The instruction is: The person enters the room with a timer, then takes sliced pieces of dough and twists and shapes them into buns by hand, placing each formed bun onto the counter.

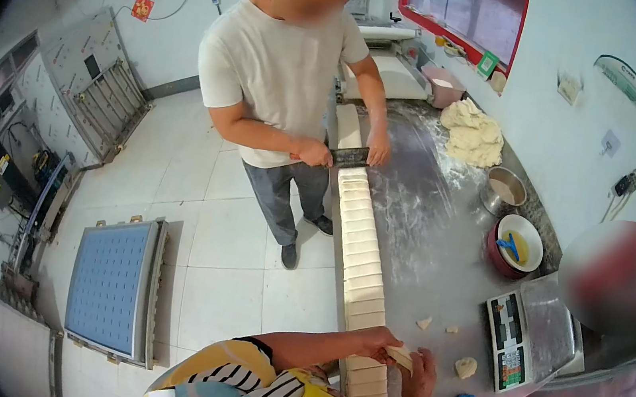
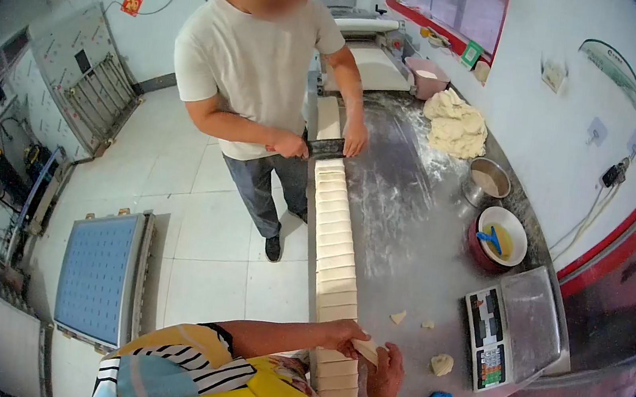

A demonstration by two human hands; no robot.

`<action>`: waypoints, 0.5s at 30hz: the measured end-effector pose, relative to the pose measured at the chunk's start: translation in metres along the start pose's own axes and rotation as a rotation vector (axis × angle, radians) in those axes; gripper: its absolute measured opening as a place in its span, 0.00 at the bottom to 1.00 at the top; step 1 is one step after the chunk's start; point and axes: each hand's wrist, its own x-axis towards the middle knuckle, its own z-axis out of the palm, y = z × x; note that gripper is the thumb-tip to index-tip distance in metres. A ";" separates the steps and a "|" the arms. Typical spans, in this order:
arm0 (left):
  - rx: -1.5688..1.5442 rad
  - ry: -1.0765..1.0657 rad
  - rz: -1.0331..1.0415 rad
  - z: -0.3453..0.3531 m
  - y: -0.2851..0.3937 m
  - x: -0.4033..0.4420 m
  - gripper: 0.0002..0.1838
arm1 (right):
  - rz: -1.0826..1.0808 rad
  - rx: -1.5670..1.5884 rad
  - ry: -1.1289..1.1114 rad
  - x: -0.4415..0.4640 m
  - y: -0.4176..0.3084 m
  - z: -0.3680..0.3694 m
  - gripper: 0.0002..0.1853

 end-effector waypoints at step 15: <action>0.579 0.112 0.247 0.002 -0.009 0.023 0.10 | 0.401 0.669 -0.236 -0.029 0.006 -0.005 0.18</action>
